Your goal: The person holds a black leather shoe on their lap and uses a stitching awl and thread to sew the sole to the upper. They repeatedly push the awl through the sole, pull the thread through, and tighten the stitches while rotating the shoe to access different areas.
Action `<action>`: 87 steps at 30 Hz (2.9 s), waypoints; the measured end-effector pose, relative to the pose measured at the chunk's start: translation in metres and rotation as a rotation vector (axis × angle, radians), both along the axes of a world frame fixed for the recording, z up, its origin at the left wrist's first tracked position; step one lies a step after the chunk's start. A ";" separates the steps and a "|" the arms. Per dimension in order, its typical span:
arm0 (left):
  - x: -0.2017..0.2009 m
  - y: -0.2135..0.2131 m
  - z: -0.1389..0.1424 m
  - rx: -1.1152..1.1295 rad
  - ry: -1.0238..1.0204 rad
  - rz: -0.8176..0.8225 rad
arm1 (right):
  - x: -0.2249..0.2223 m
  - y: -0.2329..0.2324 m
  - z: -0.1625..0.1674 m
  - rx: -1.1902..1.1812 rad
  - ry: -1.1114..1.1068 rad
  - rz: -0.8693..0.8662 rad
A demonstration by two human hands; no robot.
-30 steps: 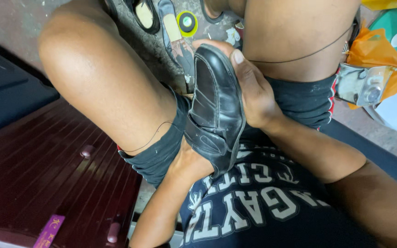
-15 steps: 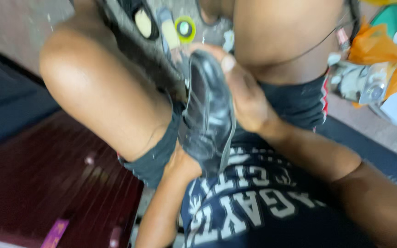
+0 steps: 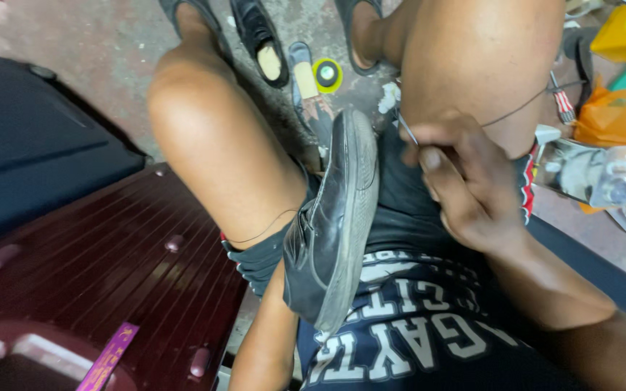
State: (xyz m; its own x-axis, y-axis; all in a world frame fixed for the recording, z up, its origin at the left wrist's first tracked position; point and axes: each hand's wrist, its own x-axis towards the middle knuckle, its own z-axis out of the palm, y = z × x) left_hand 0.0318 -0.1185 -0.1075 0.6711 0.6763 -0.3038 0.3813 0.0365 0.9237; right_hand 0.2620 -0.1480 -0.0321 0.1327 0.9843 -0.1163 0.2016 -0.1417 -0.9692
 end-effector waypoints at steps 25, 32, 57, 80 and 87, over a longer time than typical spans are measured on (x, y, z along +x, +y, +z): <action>-0.030 0.000 0.000 -0.063 -0.002 0.036 | -0.008 0.040 0.041 0.162 -0.561 0.498; -0.032 -0.004 -0.001 -0.076 -0.004 0.024 | -0.010 0.049 0.047 0.248 -0.768 0.533; -0.032 0.005 0.000 -0.152 0.008 -0.009 | -0.010 0.107 0.021 0.101 -0.502 0.681; -0.047 -0.016 0.002 -0.133 -0.062 0.039 | -0.036 0.082 -0.001 -0.074 -0.233 0.440; -0.048 -0.015 0.002 -0.127 -0.086 0.053 | -0.046 0.088 -0.005 -0.018 -0.280 0.428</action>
